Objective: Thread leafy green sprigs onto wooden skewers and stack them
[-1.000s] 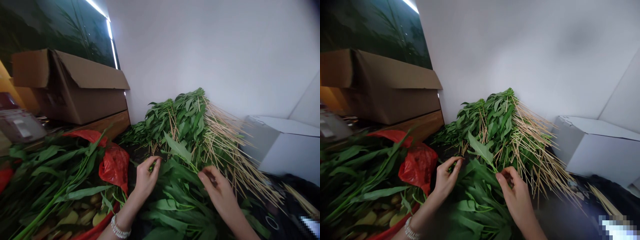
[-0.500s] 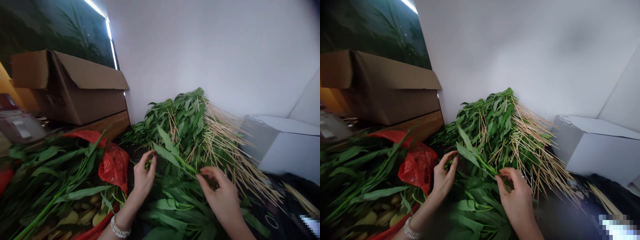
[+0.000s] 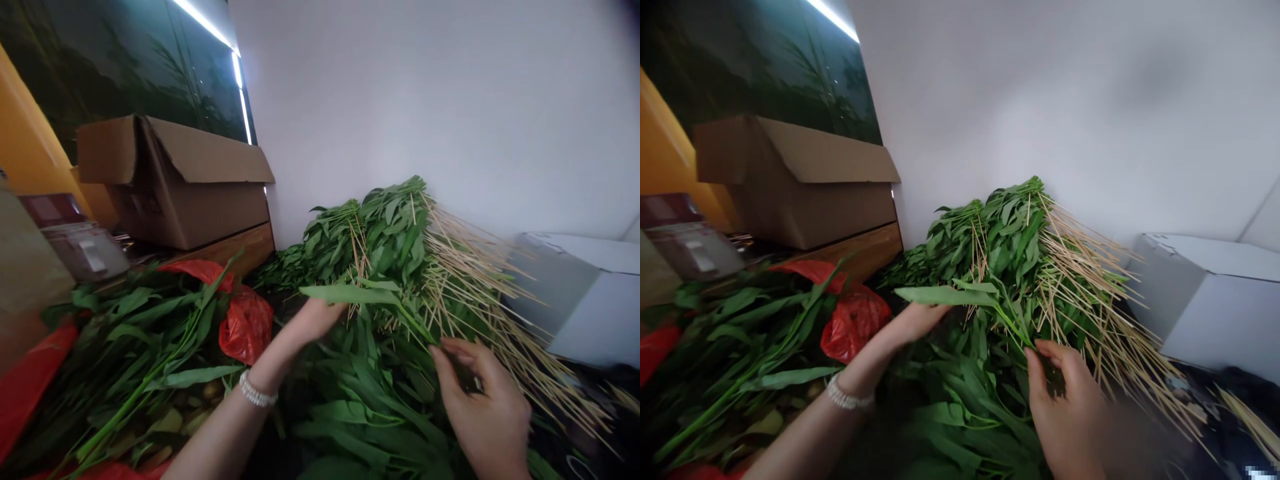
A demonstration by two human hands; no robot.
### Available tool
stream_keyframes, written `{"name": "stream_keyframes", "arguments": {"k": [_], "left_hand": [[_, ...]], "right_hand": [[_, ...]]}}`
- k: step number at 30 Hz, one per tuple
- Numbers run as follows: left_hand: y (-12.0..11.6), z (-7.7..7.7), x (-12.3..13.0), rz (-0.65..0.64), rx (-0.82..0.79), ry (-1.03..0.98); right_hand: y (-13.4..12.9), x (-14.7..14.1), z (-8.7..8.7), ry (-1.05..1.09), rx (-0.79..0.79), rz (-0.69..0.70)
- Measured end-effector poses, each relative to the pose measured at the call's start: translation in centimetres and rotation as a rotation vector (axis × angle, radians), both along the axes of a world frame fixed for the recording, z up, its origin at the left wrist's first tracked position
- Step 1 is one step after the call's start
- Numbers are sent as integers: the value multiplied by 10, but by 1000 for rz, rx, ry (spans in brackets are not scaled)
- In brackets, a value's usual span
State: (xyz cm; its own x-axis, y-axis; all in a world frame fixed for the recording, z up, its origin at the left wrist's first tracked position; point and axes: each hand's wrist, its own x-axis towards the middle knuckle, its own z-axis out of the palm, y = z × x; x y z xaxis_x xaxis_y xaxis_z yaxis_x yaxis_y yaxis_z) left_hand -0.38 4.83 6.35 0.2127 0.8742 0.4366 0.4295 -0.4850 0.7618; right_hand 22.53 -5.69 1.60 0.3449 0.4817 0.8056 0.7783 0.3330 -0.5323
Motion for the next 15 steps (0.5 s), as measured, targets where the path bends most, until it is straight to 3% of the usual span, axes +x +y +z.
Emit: {"name": "stream_keyframes", "arguments": {"k": [2, 4, 7, 9, 12, 15], "left_hand": [[26, 3, -19, 241, -17, 296], [40, -2, -33, 347, -26, 370], [43, -19, -41, 440, -6, 367], [36, -31, -39, 494, 47, 308], [22, -44, -30, 542, 206, 57], [9, -44, -21, 557, 351, -191]], "right_hand": [[-2, -2, 2, 0, 9, 16], [-3, -3, 2, -10, 19, 36], [-1, -4, -2, -86, 29, 61], [2, -5, -6, -169, 34, 77], [6, -6, -10, -277, 30, 100], [8, -7, -12, -352, 25, 112]]}}
